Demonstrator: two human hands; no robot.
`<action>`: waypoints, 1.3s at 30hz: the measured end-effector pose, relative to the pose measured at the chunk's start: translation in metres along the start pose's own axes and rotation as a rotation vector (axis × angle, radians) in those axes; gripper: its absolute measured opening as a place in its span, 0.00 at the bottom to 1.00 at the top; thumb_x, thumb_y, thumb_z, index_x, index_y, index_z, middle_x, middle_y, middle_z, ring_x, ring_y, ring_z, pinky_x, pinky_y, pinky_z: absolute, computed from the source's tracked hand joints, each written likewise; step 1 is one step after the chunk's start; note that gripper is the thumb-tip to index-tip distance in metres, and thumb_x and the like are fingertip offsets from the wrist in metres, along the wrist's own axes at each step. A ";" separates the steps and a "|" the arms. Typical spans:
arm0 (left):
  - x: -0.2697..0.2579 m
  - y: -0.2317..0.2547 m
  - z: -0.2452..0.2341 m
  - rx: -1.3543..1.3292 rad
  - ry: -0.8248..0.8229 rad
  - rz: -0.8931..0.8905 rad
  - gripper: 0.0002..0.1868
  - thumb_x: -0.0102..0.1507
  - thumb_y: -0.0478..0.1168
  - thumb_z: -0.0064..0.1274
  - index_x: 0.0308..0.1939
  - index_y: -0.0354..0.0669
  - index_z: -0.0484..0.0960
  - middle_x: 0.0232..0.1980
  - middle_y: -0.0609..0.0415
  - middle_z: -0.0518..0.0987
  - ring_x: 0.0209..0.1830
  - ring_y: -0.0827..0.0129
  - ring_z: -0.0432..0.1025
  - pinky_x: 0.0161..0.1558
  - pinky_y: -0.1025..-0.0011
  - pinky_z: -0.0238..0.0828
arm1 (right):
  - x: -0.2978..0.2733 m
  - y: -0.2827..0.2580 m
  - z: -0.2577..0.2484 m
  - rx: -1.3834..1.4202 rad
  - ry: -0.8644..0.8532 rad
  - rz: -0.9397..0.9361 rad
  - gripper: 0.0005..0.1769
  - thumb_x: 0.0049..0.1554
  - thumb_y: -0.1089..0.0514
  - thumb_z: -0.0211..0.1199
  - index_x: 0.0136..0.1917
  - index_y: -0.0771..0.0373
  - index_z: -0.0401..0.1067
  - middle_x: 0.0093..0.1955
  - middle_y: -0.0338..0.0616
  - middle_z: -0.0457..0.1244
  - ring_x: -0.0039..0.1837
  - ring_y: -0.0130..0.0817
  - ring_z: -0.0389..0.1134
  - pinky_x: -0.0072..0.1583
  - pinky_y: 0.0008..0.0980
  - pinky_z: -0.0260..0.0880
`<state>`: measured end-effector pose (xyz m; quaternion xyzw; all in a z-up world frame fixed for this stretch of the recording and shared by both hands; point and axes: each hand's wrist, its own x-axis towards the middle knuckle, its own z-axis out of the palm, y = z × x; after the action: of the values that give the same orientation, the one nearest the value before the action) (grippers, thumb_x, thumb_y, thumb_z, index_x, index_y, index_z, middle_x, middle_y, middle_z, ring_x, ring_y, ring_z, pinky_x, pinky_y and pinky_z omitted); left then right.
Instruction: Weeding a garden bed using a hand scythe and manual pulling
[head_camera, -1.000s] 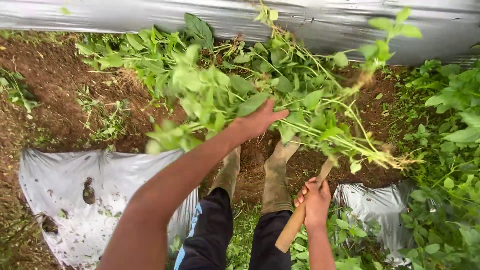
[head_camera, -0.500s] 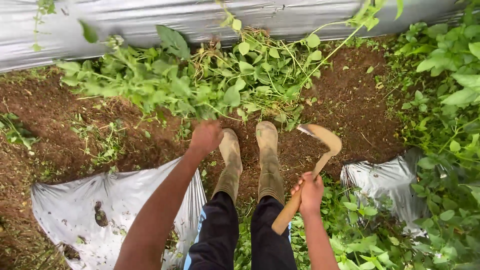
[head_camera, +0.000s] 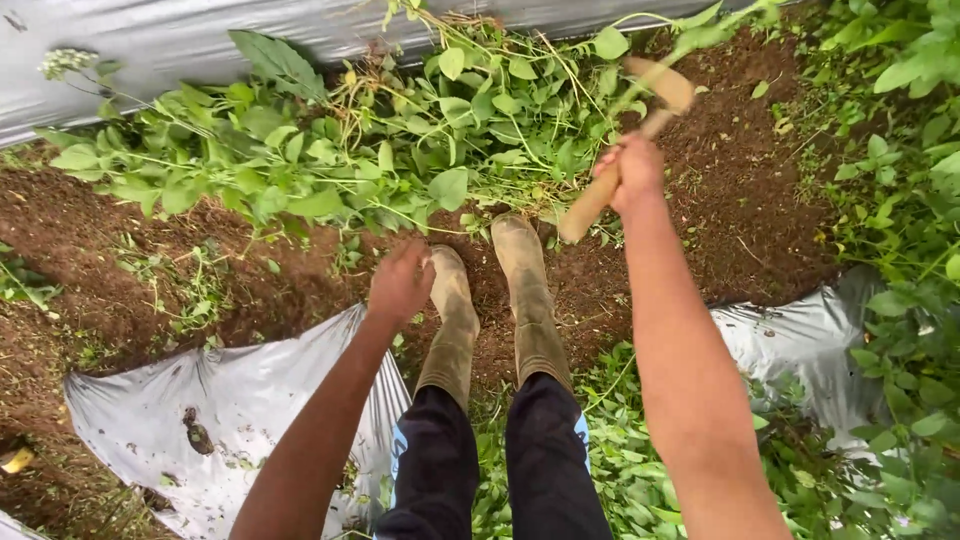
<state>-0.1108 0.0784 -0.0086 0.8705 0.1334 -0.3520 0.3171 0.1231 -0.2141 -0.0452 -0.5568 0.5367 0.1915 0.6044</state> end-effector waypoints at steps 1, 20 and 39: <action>0.011 0.007 0.003 0.035 0.195 0.150 0.11 0.64 0.40 0.50 0.50 0.48 0.77 0.47 0.50 0.77 0.48 0.56 0.77 0.48 0.59 0.76 | -0.025 0.004 0.012 -0.139 -0.101 0.004 0.05 0.62 0.62 0.47 0.53 0.60 0.58 0.33 0.31 0.52 0.31 0.24 0.60 0.32 0.26 0.69; 0.092 0.010 -0.094 0.783 -0.094 -0.034 0.32 0.70 0.54 0.36 0.80 0.74 0.50 0.83 0.55 0.52 0.82 0.53 0.46 0.76 0.39 0.38 | -0.166 0.092 0.021 -0.573 -0.597 0.085 0.07 0.66 0.59 0.49 0.53 0.65 0.62 0.30 0.37 0.55 0.26 0.26 0.59 0.24 0.25 0.67; 0.104 0.002 -0.072 0.588 -0.178 -0.229 0.33 0.72 0.56 0.29 0.82 0.65 0.44 0.83 0.47 0.46 0.82 0.48 0.42 0.75 0.40 0.40 | -0.027 0.100 0.096 -0.151 -0.139 0.090 0.11 0.65 0.58 0.44 0.60 0.59 0.54 0.34 0.30 0.51 0.32 0.24 0.59 0.31 0.29 0.72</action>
<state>0.0029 0.1244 -0.0402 0.8699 0.0948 -0.4836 0.0211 0.0724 -0.0892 -0.0870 -0.5615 0.5018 0.2964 0.5873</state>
